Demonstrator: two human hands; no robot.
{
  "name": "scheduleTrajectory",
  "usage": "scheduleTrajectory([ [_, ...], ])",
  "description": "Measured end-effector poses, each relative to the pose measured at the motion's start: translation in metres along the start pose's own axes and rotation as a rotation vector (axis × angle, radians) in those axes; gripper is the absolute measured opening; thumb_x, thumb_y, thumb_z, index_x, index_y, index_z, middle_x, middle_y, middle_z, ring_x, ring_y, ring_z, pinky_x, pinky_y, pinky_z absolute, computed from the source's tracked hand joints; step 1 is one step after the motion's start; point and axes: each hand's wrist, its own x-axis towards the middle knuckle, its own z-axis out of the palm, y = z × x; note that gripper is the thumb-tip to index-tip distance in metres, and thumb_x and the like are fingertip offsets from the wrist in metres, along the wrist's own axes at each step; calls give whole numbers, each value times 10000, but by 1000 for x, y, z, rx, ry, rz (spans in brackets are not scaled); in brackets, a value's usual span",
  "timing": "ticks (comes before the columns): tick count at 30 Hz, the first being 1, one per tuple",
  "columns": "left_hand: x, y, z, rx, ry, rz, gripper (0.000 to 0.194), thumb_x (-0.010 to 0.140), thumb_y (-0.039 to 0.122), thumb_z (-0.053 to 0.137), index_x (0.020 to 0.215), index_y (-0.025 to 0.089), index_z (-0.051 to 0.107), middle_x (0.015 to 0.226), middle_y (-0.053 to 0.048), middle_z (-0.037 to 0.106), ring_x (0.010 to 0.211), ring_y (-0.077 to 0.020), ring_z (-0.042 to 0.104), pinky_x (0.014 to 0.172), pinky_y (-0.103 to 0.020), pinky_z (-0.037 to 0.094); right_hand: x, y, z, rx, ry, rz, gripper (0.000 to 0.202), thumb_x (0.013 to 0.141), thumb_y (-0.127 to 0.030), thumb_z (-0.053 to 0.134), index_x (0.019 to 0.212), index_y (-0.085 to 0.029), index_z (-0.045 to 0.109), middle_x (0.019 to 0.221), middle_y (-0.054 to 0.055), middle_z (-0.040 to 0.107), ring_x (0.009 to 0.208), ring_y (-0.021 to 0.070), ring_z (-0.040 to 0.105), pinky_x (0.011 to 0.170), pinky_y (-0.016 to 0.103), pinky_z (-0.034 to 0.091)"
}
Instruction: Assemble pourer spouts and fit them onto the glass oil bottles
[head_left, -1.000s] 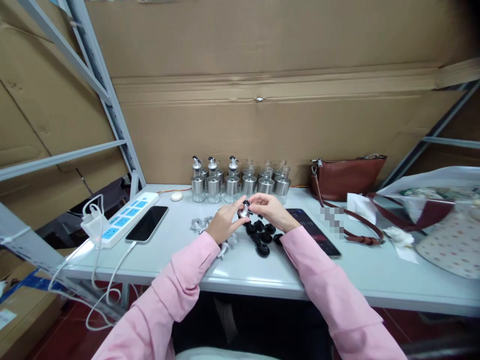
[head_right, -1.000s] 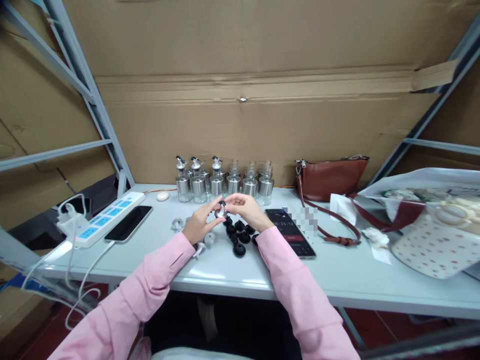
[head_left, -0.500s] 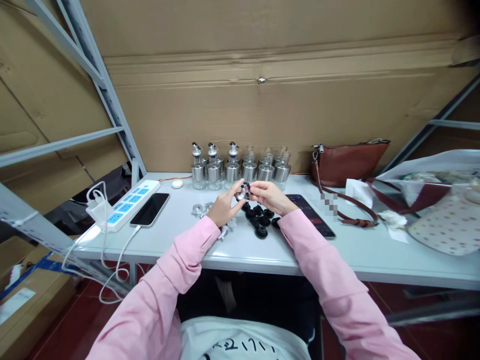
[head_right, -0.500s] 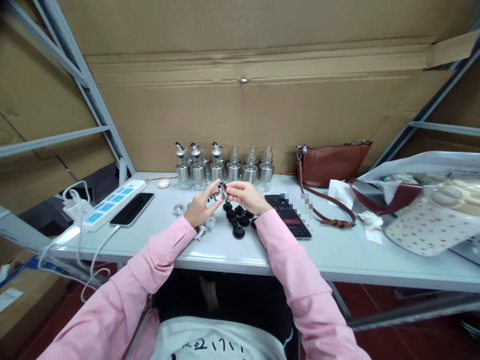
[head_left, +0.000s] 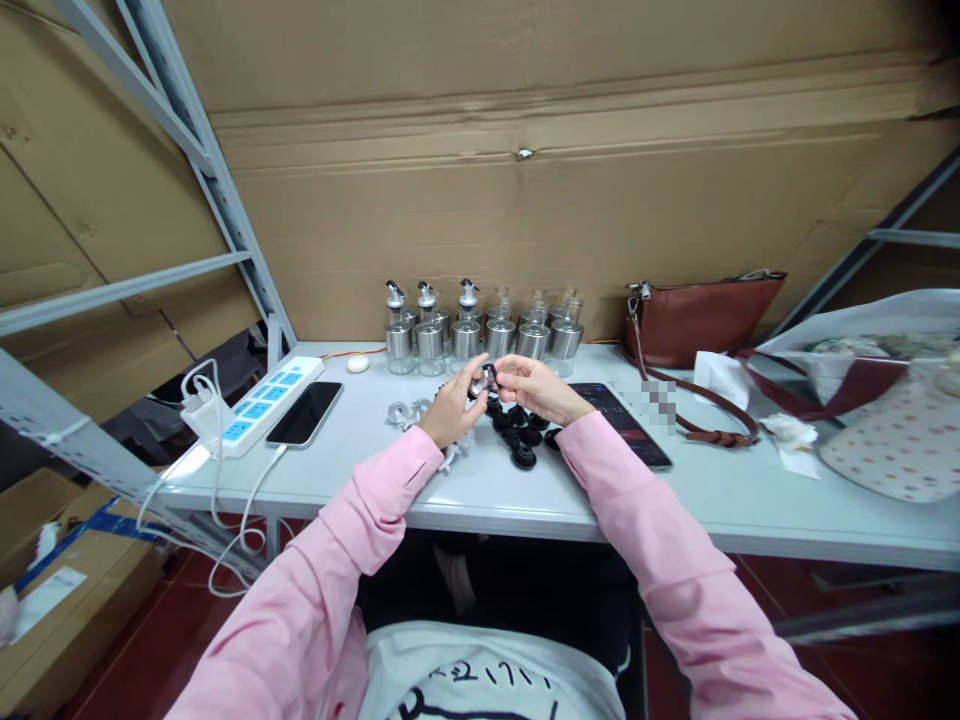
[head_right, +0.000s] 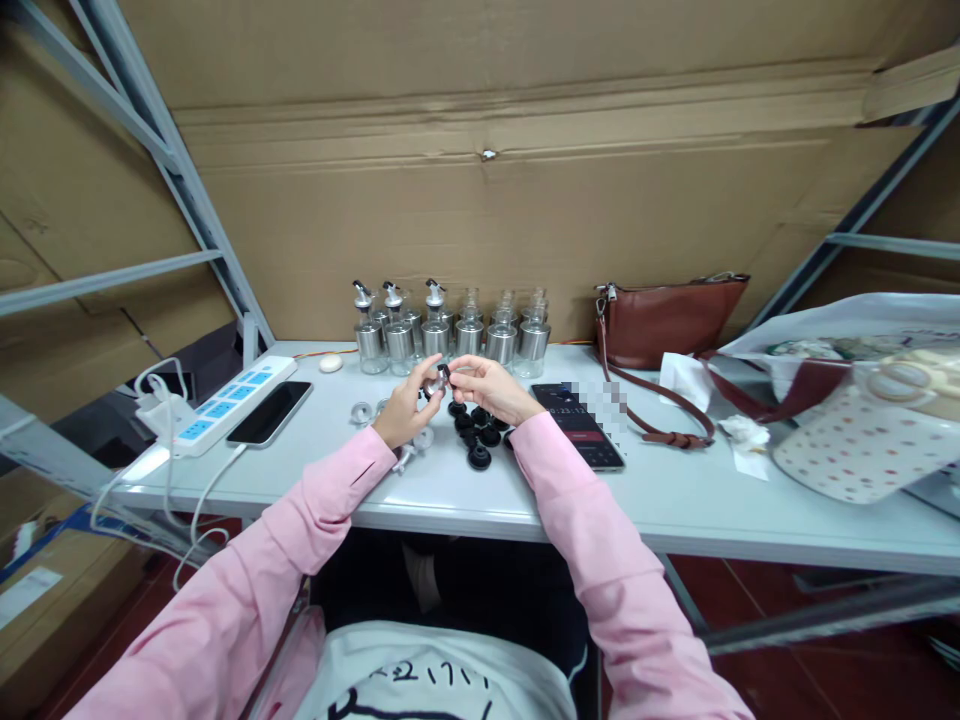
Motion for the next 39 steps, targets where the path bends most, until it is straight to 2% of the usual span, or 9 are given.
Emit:
scheduleTrajectory([
  [4,0,-2,1,1,-25,8,426,907,280,444,1301,131,373,1064,-114,592,974,-187,581,892,-326,468,0,0,0,-3,5,2,312,579,-298,820,790,-178,625,634,-36,630,499,61,553,497,198,447],
  [11,0,-3,-1,2,-23,-13,492,922,382,442,1340,154,317,1082,-113,603,974,-190,600,889,-334,472,-1,-1,2,7,23,-35,309,585,-296,818,791,-185,616,591,-44,606,509,72,555,524,209,445],
  [23,0,-2,-1,3,0,7,511,921,405,437,1347,150,312,1067,-105,611,976,-183,597,896,-323,469,0,0,4,-4,91,-49,332,562,-293,826,798,-179,623,548,-54,589,437,57,500,466,203,413],
  [30,0,-1,-2,21,5,1,521,920,424,432,1353,161,310,1079,-108,607,993,-189,598,907,-329,465,0,0,2,13,144,-73,340,540,-313,834,768,-190,613,597,-55,598,449,50,476,471,213,398],
  [39,0,-2,-1,28,-22,44,544,924,439,410,1375,158,296,1079,-106,617,978,-179,603,897,-310,470,-1,-1,1,19,90,16,348,535,-293,837,795,-176,637,567,-50,582,400,17,364,421,188,288],
])
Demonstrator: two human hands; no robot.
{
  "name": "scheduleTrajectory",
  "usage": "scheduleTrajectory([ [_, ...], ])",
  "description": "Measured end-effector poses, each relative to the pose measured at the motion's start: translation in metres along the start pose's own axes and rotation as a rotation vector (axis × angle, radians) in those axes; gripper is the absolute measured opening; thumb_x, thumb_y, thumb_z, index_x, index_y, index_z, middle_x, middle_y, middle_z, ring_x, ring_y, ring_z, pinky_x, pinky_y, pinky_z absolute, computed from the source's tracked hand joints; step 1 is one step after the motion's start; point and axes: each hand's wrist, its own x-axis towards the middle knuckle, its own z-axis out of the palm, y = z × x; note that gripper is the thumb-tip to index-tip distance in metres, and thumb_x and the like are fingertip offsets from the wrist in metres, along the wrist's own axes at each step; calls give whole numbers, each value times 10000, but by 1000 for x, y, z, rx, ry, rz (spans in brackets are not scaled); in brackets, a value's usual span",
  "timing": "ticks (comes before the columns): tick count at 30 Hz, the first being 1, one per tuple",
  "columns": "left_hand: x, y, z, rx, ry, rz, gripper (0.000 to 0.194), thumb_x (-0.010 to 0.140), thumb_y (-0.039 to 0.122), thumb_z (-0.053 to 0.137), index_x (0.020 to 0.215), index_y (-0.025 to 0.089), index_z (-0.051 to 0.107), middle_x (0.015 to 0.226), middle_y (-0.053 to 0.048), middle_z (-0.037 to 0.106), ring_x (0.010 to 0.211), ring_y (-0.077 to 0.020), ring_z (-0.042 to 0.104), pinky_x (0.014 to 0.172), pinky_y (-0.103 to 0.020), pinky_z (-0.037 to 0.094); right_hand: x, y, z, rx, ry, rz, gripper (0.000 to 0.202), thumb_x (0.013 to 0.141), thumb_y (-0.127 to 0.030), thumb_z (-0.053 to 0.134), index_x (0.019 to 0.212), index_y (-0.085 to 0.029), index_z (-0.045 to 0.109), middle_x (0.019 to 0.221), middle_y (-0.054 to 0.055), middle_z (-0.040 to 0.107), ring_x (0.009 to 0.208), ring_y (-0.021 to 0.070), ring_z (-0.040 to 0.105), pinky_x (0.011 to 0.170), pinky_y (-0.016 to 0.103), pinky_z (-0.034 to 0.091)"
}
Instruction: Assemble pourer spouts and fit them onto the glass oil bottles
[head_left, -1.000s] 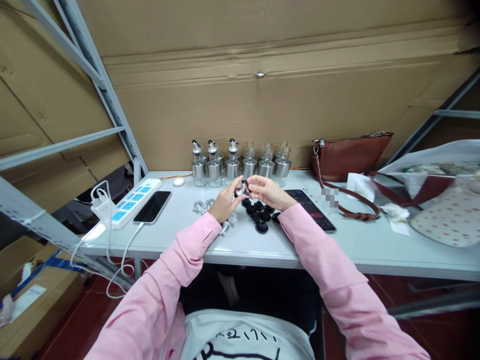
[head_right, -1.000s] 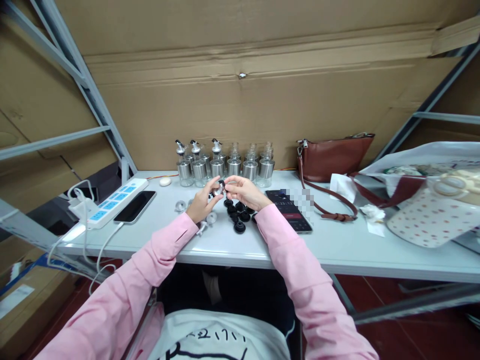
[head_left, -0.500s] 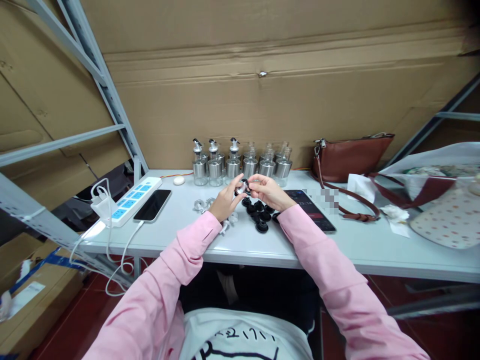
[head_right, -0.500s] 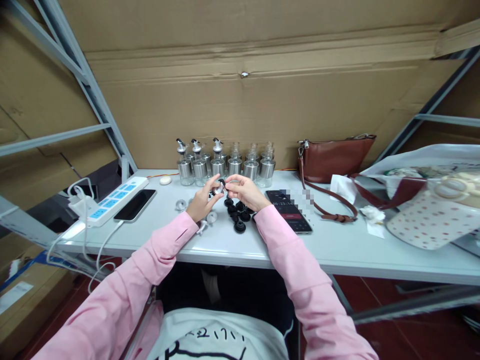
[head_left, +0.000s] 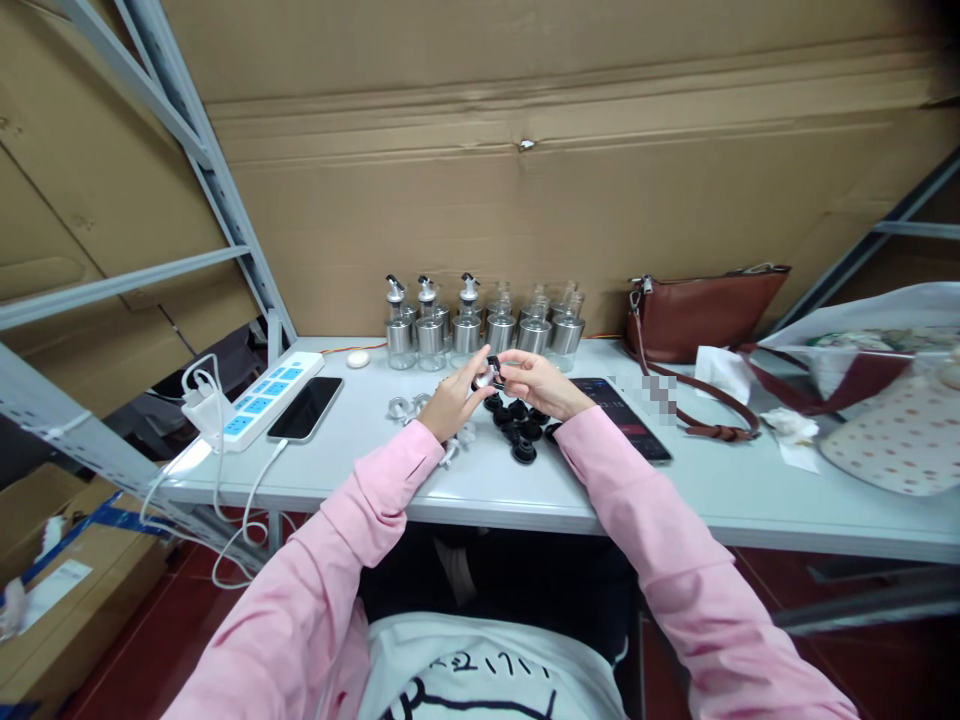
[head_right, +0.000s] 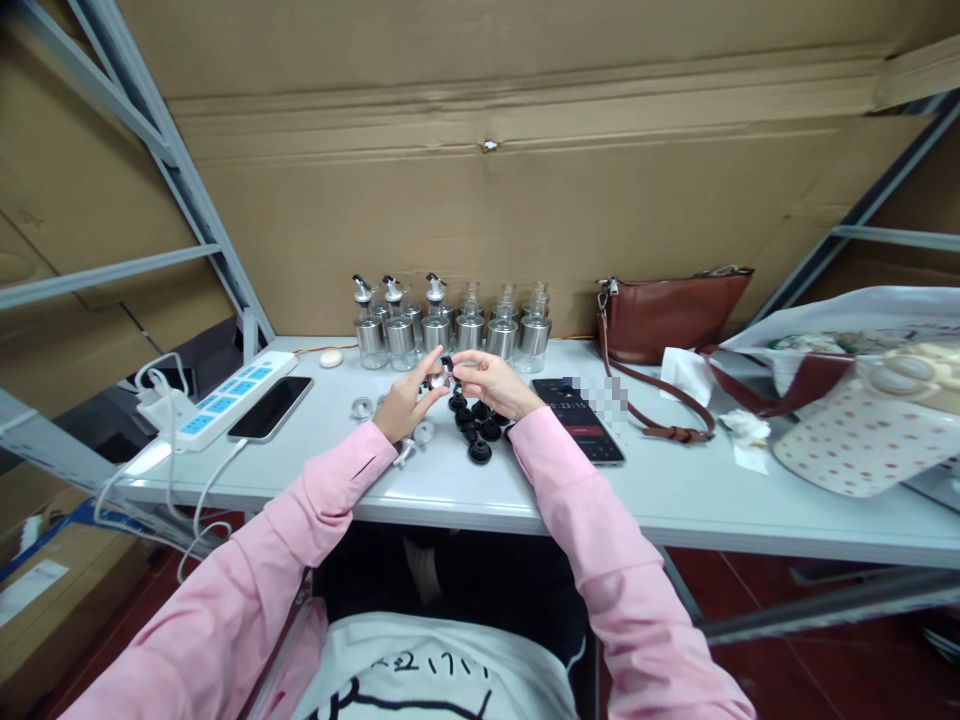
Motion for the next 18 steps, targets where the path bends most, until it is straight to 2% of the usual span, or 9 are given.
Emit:
scheduleTrajectory([
  [4,0,1,-1,3,-22,9,508,927,425,411,1354,159,344,1122,-117,610,1026,-188,595,913,-316,465,0,0,0,3,-15,12,343,547,-296,830,815,-165,659,647,-25,621,413,9,349,423,194,282],
  [8,0,1,-2,-2,-36,-4,481,923,408,432,1332,160,376,1116,-112,618,1005,-185,609,903,-313,474,-2,-2,1,-1,-40,27,313,573,-296,818,809,-142,682,643,-22,603,416,6,337,419,198,282],
  [11,-1,-1,-1,-12,-39,-12,478,921,400,441,1333,167,372,1142,-113,612,1015,-184,611,898,-310,481,-3,-2,2,0,-57,30,306,580,-303,815,811,-143,693,635,-22,594,445,22,385,436,200,317],
  [15,-1,-4,1,-19,-34,-19,480,917,396,448,1335,174,366,1197,-122,585,1055,-188,596,897,-308,487,-1,0,-1,7,-55,16,299,578,-297,817,821,-163,705,693,-9,632,557,58,504,557,219,420],
  [18,-1,-5,1,-19,-34,-25,480,914,392,458,1329,166,371,1157,-119,605,1005,-182,616,873,-301,499,2,3,-4,9,-54,6,294,587,-284,814,842,-180,710,742,-5,657,655,79,564,668,235,458],
])
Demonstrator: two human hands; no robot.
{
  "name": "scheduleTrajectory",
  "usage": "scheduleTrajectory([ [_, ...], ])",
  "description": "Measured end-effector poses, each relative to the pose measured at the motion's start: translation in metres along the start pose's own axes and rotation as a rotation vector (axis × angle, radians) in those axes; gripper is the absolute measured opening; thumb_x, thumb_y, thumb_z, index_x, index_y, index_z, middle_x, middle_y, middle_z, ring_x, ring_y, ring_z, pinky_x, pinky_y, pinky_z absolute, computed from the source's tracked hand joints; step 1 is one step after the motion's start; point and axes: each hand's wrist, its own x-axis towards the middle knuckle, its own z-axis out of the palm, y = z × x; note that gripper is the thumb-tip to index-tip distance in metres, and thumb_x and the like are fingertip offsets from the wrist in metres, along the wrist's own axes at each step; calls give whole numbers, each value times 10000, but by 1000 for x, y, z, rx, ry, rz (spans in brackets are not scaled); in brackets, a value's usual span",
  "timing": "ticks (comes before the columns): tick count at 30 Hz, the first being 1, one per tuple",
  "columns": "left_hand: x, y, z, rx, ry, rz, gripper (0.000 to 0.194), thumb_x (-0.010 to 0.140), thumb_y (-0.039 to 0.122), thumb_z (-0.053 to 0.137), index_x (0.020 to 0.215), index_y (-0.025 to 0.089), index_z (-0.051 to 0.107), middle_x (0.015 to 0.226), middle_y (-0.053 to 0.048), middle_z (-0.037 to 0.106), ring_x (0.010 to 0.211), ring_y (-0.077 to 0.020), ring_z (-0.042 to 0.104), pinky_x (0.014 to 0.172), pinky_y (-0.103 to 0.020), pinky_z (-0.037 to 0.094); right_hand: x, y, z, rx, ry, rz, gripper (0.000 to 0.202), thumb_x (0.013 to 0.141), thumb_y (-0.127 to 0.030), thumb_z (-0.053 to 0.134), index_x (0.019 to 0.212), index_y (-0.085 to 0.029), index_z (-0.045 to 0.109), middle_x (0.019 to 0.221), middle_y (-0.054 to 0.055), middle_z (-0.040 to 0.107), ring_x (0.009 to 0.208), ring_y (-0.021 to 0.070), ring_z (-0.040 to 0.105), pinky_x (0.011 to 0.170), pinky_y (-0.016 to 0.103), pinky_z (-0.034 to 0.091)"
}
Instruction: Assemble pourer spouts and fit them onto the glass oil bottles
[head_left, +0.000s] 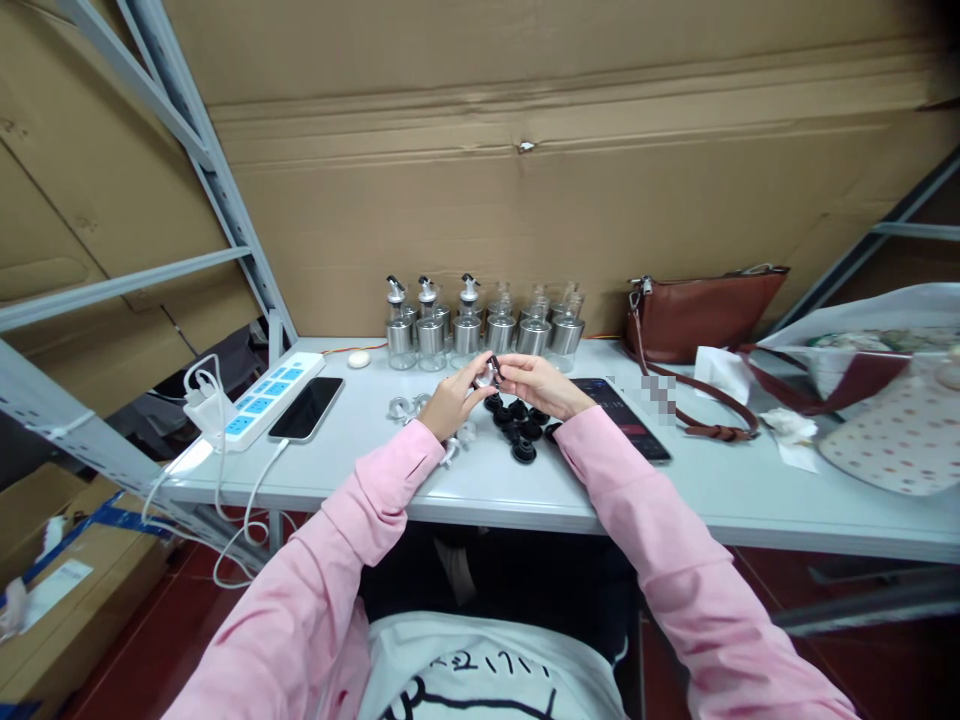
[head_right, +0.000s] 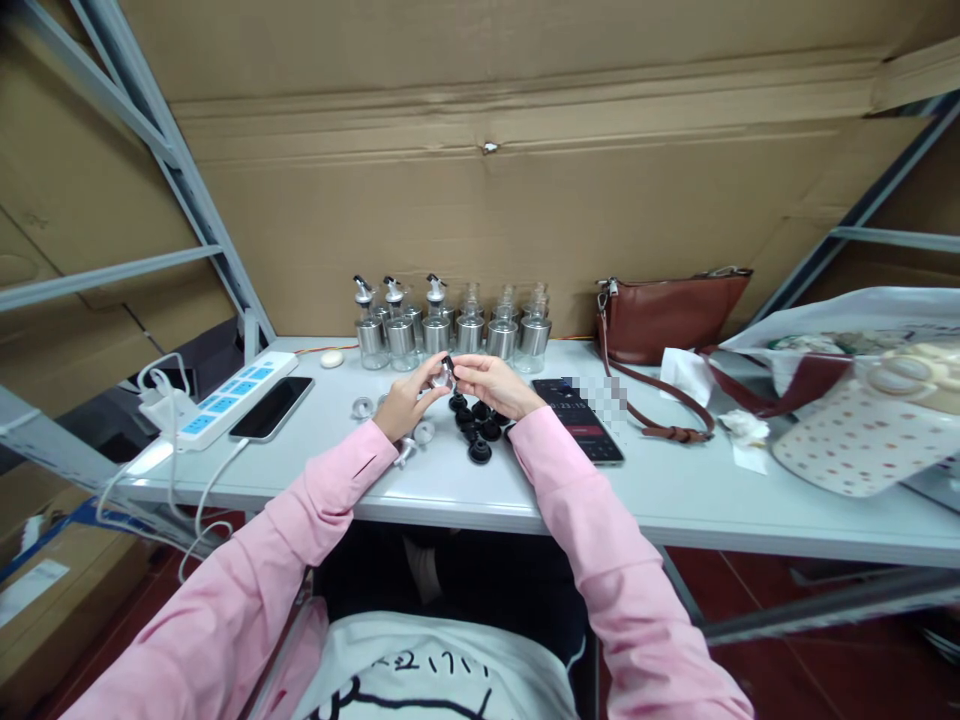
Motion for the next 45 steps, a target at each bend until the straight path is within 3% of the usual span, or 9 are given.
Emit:
scheduleTrajectory([
  [4,0,0,0,11,0,2,483,908,393,467,1314,145,383,1073,-113,633,914,-177,637,844,-303,509,-1,-1,0,-8,-39,13,281,606,-276,803,853,-178,710,775,8,668,715,94,586,728,251,467],
  [10,0,0,-1,31,7,21,483,914,390,456,1316,138,363,1094,-123,621,940,-181,635,852,-299,509,-8,-9,3,-31,-130,57,339,609,-265,796,920,-169,703,774,6,647,640,77,543,602,215,431],
  [15,0,3,-2,50,-22,70,457,915,367,463,1304,144,376,1121,-127,613,1018,-200,617,893,-317,496,-6,-7,0,-49,-140,51,337,581,-260,813,885,-162,704,830,19,655,714,95,567,678,230,438],
  [30,0,7,-2,22,-12,101,458,914,362,464,1313,166,355,1164,-120,597,1057,-192,605,913,-316,502,-5,-4,0,-102,-125,-2,280,580,-256,813,804,-149,683,698,-16,588,612,79,491,611,228,386],
  [40,1,8,-3,-33,34,37,326,908,298,491,1206,167,460,1095,-100,631,1025,-185,616,896,-307,503,-5,-4,0,-68,-73,29,330,572,-285,811,861,-170,699,814,19,661,654,90,569,661,250,454],
  [45,0,3,0,-60,54,-14,335,889,263,519,1197,150,452,1081,-109,632,995,-178,623,863,-295,513,-2,1,0,-81,9,31,316,568,-277,814,851,-192,700,753,0,671,612,85,587,631,250,465],
])
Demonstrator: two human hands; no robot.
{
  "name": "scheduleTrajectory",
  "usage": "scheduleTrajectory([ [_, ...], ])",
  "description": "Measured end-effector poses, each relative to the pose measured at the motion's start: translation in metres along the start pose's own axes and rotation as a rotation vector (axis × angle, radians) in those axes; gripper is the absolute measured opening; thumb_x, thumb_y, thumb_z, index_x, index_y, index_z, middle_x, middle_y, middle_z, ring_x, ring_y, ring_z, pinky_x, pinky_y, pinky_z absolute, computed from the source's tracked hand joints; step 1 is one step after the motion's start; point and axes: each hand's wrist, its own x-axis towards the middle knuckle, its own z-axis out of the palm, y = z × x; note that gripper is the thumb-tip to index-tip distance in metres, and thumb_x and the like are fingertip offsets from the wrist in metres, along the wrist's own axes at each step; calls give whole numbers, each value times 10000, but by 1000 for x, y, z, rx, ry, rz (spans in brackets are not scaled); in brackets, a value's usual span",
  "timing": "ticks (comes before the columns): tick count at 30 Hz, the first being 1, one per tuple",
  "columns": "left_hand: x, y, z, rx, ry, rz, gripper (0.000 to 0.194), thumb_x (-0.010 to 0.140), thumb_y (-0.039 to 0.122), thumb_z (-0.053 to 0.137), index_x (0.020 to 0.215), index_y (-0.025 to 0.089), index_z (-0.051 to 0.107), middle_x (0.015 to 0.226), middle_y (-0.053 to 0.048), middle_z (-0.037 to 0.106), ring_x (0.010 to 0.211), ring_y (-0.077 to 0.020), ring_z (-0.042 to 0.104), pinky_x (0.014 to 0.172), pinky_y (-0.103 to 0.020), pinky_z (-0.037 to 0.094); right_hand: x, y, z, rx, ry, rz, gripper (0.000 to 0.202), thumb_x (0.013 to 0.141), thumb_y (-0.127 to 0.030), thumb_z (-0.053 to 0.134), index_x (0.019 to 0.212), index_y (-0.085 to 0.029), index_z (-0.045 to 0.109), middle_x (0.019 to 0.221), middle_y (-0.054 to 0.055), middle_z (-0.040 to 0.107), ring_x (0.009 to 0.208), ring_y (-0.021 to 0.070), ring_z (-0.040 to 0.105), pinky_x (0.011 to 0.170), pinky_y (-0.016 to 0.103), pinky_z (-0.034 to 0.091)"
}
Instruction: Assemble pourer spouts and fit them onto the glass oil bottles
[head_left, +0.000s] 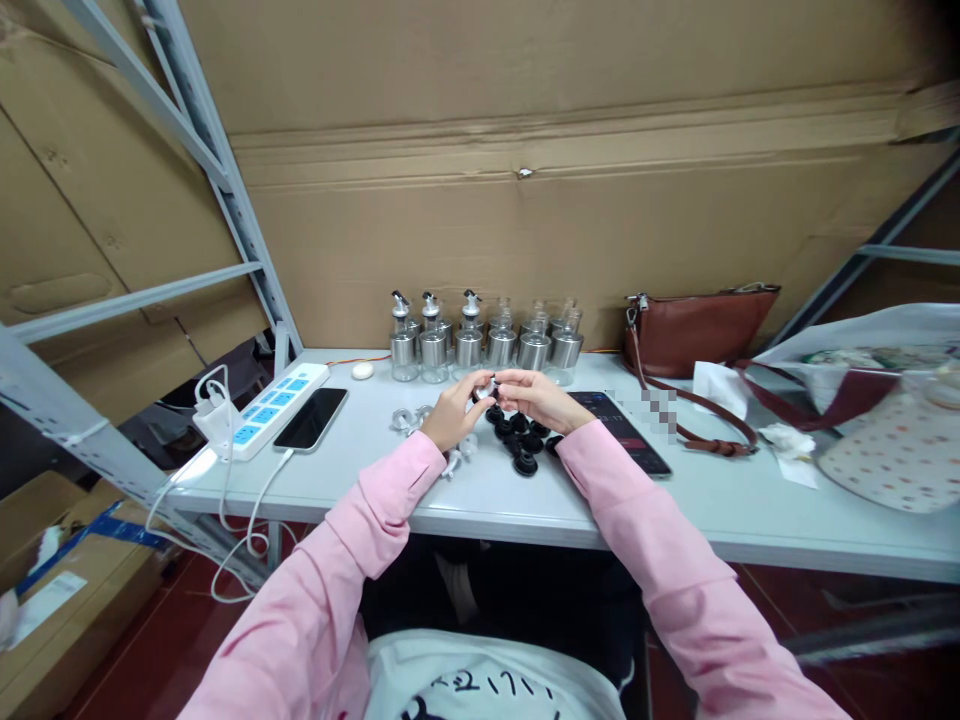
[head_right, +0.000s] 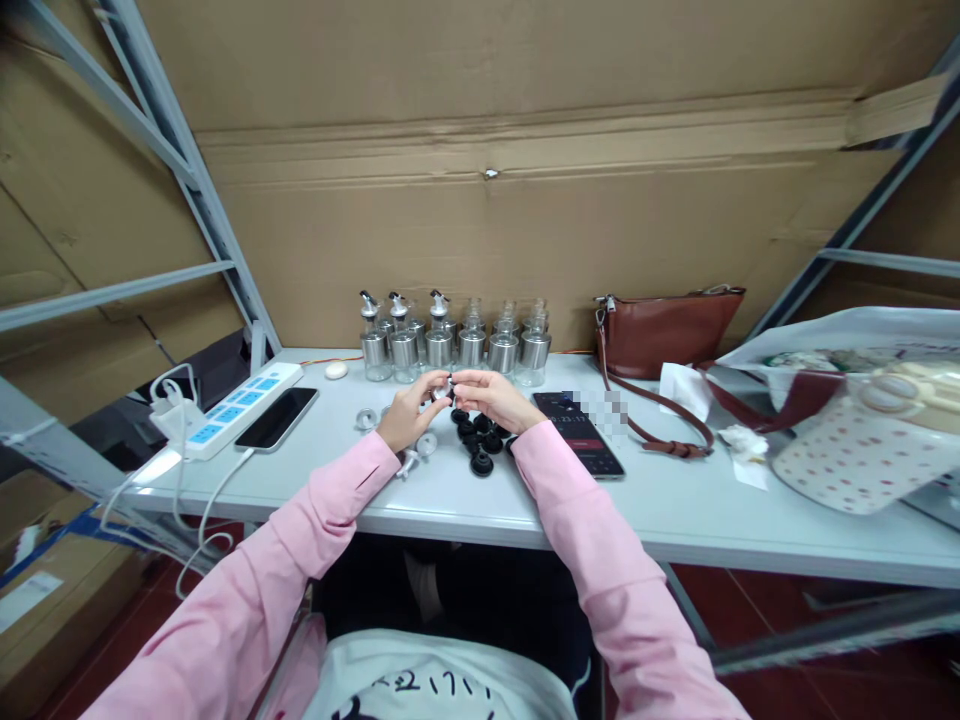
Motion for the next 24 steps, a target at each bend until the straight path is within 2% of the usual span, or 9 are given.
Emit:
scheduleTrajectory([
  [5,-1,0,-1,-1,11,-46,357,869,248,545,1203,169,445,1039,-82,642,917,-158,633,841,-289,515,2,2,3,-50,62,-48,326,536,-285,829,808,-167,695,649,-1,659,585,95,584,568,232,436],
  [11,0,1,-2,11,32,-65,449,877,279,538,1289,184,387,1033,-77,637,903,-160,625,868,-321,503,0,-1,4,-108,95,-111,255,595,-332,793,698,-151,647,584,-2,633,517,78,525,472,206,351],
  [18,-1,0,-2,2,22,-74,498,871,274,553,1322,191,360,1049,-75,641,941,-164,628,882,-314,495,0,0,5,-143,104,-100,357,560,-338,802,838,-148,686,594,-19,611,495,61,495,481,210,360],
  [24,-1,-1,-1,-12,9,-101,594,854,276,581,1364,189,289,1045,-78,648,945,-174,638,879,-331,505,1,1,4,-168,113,-137,306,586,-341,786,795,-137,693,541,-34,564,457,52,417,458,222,316],
])
